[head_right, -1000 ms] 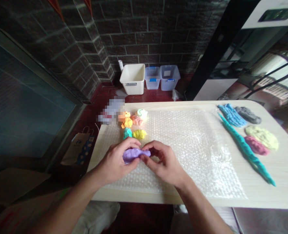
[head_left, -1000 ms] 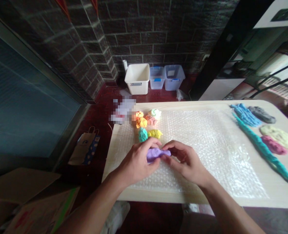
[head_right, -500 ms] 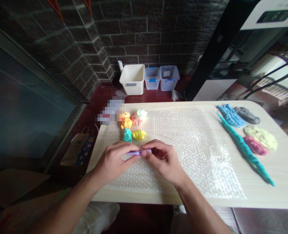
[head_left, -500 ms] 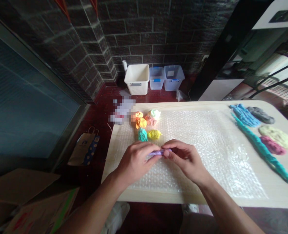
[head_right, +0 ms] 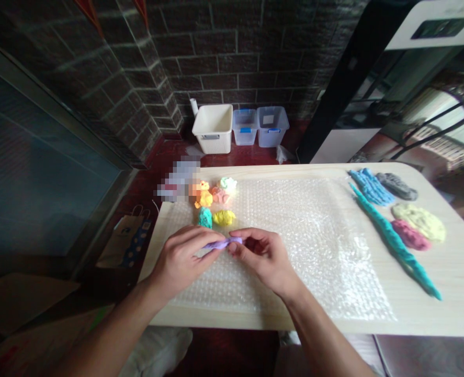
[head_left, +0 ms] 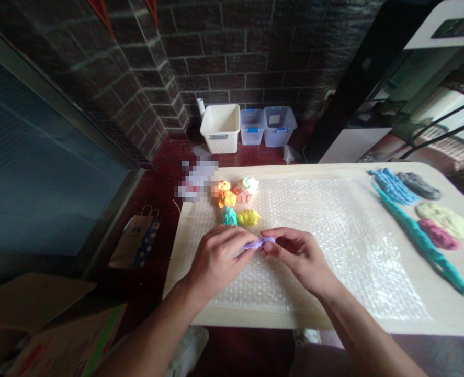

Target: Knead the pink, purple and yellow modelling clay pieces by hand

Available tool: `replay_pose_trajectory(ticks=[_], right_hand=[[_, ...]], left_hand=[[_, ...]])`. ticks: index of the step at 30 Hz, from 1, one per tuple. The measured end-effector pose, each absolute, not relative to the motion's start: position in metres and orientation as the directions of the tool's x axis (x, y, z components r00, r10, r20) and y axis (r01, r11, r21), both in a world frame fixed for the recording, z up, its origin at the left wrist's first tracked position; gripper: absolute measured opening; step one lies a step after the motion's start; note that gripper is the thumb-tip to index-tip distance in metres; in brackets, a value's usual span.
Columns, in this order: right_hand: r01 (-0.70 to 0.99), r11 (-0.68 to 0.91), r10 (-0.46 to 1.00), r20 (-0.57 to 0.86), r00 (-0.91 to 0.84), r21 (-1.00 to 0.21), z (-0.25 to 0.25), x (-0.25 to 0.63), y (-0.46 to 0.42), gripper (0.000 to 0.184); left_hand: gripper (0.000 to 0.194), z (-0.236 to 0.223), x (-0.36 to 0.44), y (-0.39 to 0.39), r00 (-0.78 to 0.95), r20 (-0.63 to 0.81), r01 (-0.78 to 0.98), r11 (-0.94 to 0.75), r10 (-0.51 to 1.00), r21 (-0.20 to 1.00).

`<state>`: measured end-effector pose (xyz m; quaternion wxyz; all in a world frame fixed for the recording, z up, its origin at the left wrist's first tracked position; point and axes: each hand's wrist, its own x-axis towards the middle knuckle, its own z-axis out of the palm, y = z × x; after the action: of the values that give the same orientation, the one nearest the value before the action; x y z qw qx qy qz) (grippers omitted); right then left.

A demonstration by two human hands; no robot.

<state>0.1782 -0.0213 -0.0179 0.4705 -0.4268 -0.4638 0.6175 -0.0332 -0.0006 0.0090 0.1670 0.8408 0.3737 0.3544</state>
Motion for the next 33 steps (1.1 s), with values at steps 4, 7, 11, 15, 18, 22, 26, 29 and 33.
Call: replay_pose_trajectory(ticks=[4,7,11,15,18,22,26,29,33], right_hand=[[-0.249,-0.139,0.978,-0.093,-0.186,-0.959,-0.0179,0.1803,-0.021,0.031],[-0.326,-0.169,0.977,-0.114,-0.181,-0.93,-0.0175,0.1819,-0.0203,0.032],[-0.332,-0.192,0.971,-0.13,-0.2,-0.923,-0.0184,0.1838,-0.019,0.025],[-0.295,-0.186,0.971,-0.13,-0.199,-0.937,-0.0159,0.1825,-0.0191,0.031],[-0.249,-0.146,0.975,-0.096,-0.201,-0.957,-0.0132,0.1794,-0.0198,0.028],[-0.223,-0.105,0.98,-0.063,-0.191,-0.969,-0.0143,0.1755,-0.0211,0.024],[-0.226,-0.091,0.975,-0.041,-0.217,-0.97,-0.0173,0.1753,-0.022,0.021],[-0.237,-0.092,0.98,-0.046,-0.194,-0.967,-0.0165,0.1783,-0.0214,0.02],[-0.257,-0.085,0.986,-0.043,-0.164,-0.963,-0.0127,0.1815,-0.0201,0.019]], left_hand=[[0.008,0.0101,-0.0333,-0.0004,0.461,0.476,0.502,-0.663,0.749,0.555],[0.01,0.0101,-0.0332,0.0,0.434,0.475,0.506,-0.644,0.765,0.574],[0.01,0.0089,-0.0333,0.0002,0.422,0.474,0.505,-0.634,0.773,0.585],[0.01,0.0099,-0.0338,0.0001,0.429,0.488,0.51,-0.649,0.76,0.564],[0.009,0.0111,-0.034,0.0001,0.464,0.5,0.51,-0.682,0.731,0.525],[0.013,0.0093,-0.0334,-0.0001,0.516,0.494,0.514,-0.714,0.7,0.475],[0.017,0.0088,-0.0323,0.0004,0.534,0.512,0.495,-0.74,0.673,0.456],[0.028,0.0128,-0.034,0.002,0.501,0.484,0.486,-0.696,0.717,0.528],[0.07,0.0158,-0.0385,0.0062,0.326,0.287,0.362,-0.399,0.901,0.843]])
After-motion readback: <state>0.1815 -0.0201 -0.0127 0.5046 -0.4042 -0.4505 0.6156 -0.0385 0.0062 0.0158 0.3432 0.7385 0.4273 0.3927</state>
